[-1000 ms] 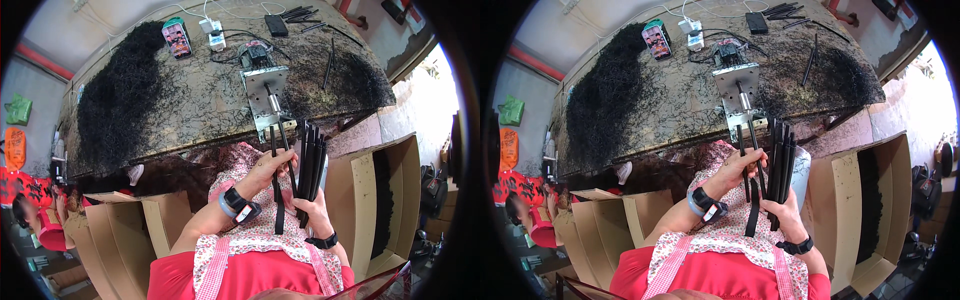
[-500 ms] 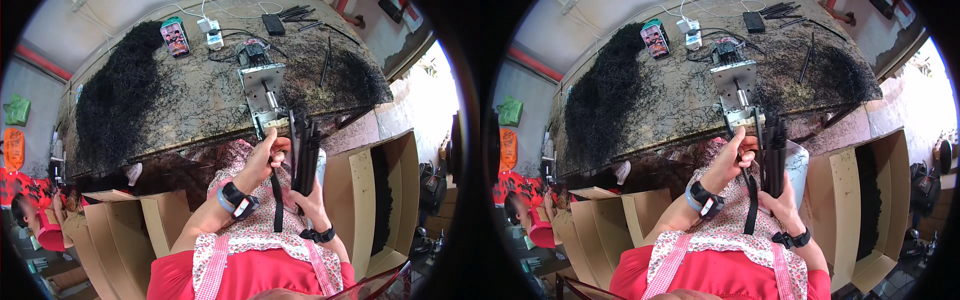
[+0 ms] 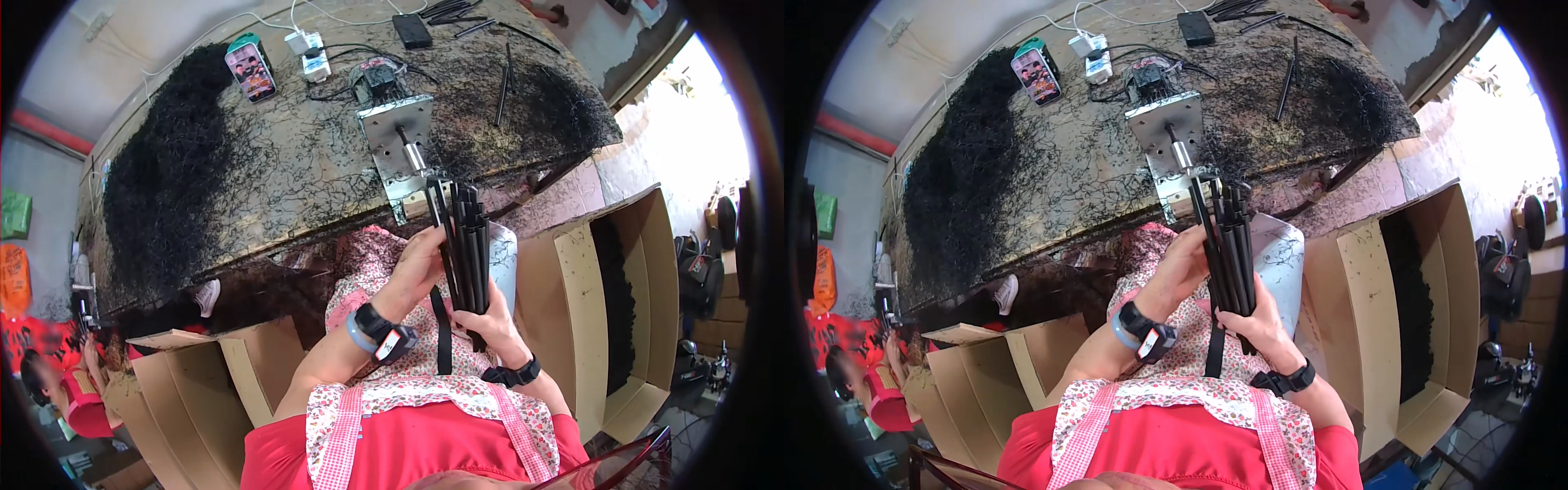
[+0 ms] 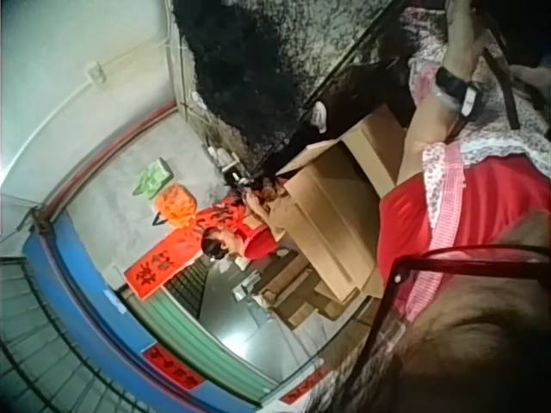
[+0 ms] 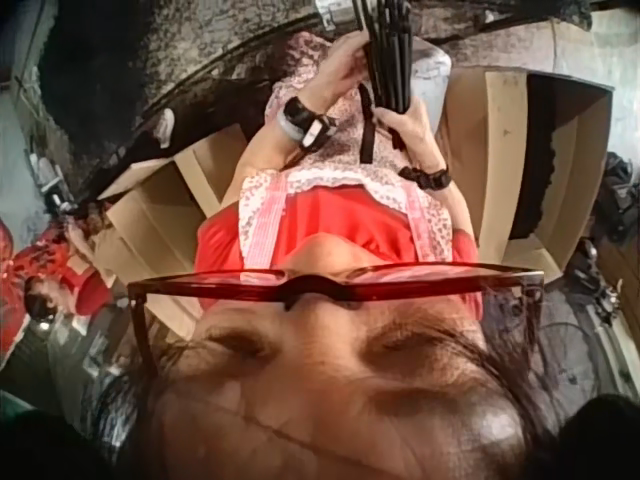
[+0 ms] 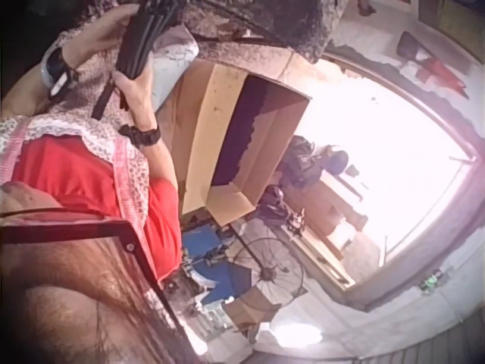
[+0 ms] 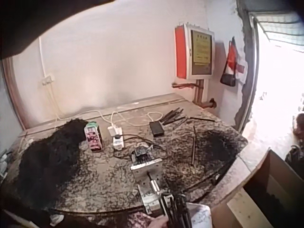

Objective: Assemble synthetic hair bundles onto plastic tracks using a specialized sewing machine.

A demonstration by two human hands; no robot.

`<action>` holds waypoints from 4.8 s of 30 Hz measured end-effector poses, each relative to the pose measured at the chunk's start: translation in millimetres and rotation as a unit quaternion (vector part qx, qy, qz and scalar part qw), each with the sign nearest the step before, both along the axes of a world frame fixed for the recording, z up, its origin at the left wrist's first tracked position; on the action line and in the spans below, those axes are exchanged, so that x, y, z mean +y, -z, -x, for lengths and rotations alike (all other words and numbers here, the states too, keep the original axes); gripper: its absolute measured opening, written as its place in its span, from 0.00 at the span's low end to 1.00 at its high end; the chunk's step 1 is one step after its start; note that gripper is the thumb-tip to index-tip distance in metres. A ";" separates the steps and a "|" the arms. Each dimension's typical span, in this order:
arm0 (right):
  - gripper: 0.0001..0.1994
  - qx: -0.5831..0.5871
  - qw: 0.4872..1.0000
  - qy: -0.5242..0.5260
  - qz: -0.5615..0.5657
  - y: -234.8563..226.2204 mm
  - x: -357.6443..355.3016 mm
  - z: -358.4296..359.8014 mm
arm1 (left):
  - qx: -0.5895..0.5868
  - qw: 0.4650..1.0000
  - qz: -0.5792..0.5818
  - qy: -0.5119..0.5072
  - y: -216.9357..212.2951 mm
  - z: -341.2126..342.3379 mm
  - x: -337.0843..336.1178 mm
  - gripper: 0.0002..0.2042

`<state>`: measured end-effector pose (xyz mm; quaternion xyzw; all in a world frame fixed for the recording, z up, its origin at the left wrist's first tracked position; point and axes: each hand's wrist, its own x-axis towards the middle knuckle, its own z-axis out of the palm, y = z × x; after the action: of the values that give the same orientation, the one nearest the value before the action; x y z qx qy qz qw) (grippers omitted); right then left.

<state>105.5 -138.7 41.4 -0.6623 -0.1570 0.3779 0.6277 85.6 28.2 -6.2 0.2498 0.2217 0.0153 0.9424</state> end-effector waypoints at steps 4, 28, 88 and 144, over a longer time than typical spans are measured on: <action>0.25 0.149 0.988 0.039 -0.015 -19.6 -8.0 -1.8 | -0.011 0.998 -0.039 0.056 -3.6 9.4 9.4 0.12; 0.26 0.104 0.993 -0.007 -0.050 12.3 -53.0 2.3 | 0.176 0.795 -0.543 0.206 31.6 134.5 68.7 0.20; 0.20 0.139 0.970 -0.201 0.020 53.5 17.4 -1.5 | -0.156 0.889 0.136 -0.408 -24.4 126.3 154.9 0.05; 0.25 -0.107 0.684 0.321 0.646 65.3 -562.6 -2.9 | 0.111 0.911 -0.395 0.042 -64.3 127.6 63.8 0.10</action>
<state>108.4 -701.3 -24.0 -0.9496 0.2819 0.0872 0.1060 -42.0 92.0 58.1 0.6107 0.2903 0.0345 0.7359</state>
